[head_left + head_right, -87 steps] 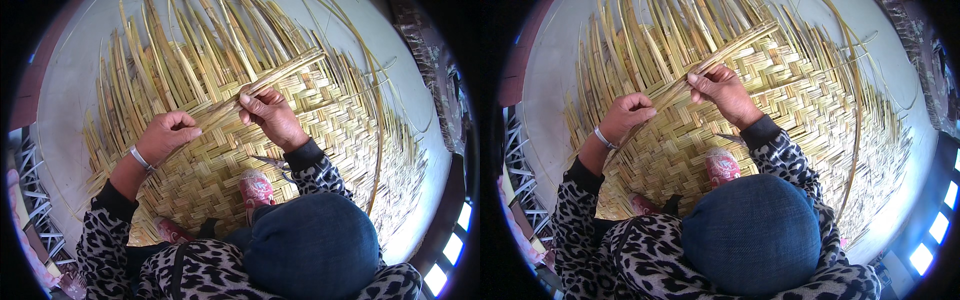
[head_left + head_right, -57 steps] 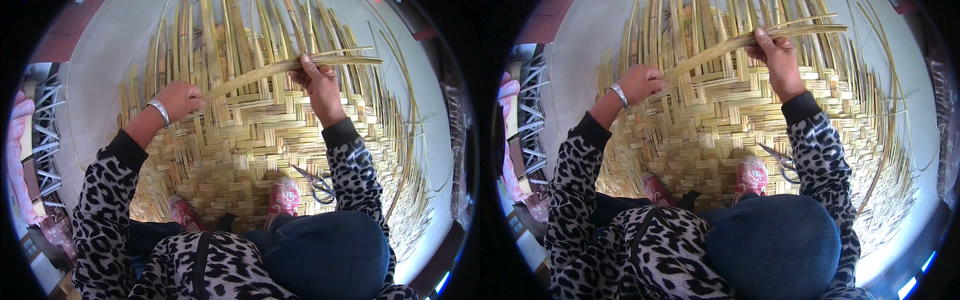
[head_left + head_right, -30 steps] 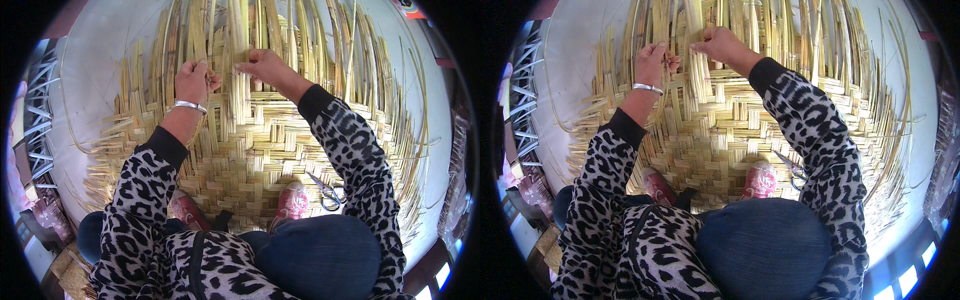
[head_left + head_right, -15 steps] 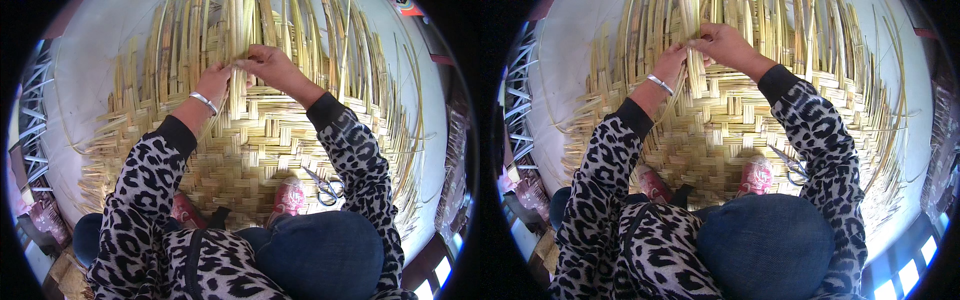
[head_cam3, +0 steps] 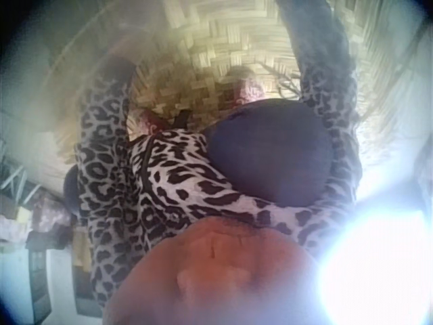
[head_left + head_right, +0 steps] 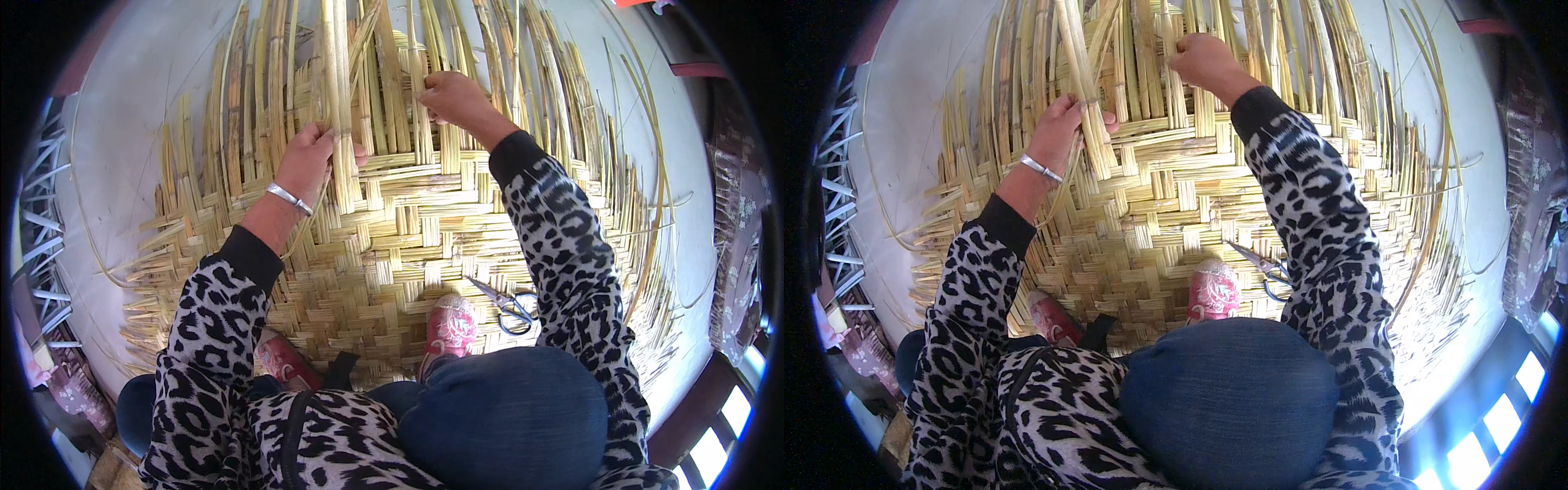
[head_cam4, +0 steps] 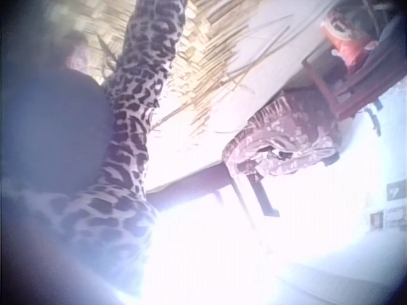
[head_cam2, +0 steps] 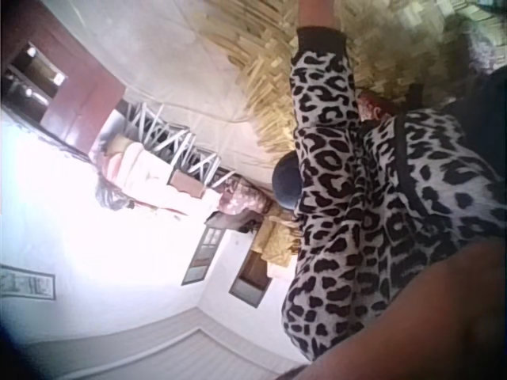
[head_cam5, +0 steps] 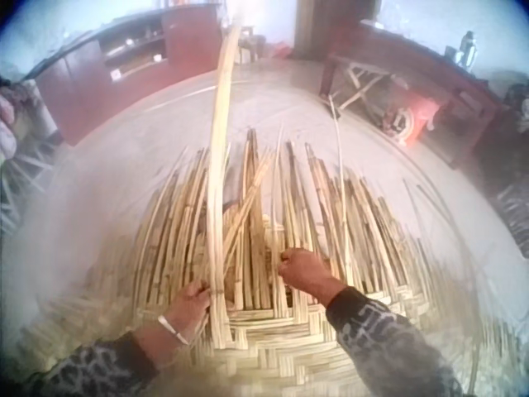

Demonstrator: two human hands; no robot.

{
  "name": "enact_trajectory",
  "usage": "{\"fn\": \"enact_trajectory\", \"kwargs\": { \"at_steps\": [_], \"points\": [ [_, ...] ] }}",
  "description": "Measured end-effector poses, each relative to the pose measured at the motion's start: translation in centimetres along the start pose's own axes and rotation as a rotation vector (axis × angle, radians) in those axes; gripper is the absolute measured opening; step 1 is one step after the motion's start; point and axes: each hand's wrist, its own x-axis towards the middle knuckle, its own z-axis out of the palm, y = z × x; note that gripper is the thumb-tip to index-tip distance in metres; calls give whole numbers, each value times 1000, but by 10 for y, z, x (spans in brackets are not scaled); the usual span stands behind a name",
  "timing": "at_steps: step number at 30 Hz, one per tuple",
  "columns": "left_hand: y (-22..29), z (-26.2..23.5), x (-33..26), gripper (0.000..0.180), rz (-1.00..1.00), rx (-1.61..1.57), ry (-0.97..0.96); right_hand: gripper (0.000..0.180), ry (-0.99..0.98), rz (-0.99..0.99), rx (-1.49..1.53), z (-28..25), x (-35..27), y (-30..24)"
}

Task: The person weaves a flat mat or basket base using dried palm leaves. They interlace the leaves by hand, occasionally using scissors to trim excess material and maintain the weave pattern.

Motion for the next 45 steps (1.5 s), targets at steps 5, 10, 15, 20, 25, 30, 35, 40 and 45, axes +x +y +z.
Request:
{"fn": "enact_trajectory", "kwargs": {
  "at_steps": [5,10,15,20,25,30,35,40,45],
  "points": [
    [1,0,-6,20,39,61,3,41,-98,24,213,5,7,-4],
    [-4,0,-12,19,138,62,17,37,-205,184,380,-3,3,-14],
    [-9,0,-13,18,211,90,73,41,-368,190,552,-8,-2,-22],
    [-13,4,-4,19,185,-35,192,45,-273,13,768,-10,-10,-27],
    [-12,-1,6,22,172,4,142,52,-241,-170,1009,-28,10,-45],
    [-12,-17,17,21,257,125,-16,44,-213,-130,1089,-30,15,-53],
    [6,-36,31,20,132,431,-72,53,-238,-241,1100,-36,0,-51],
    [24,-41,38,23,62,626,-86,44,-17,-106,1215,-28,-25,-30],
    [45,-49,47,23,72,950,-143,23,226,39,1414,-11,-55,11]
  ]
}}
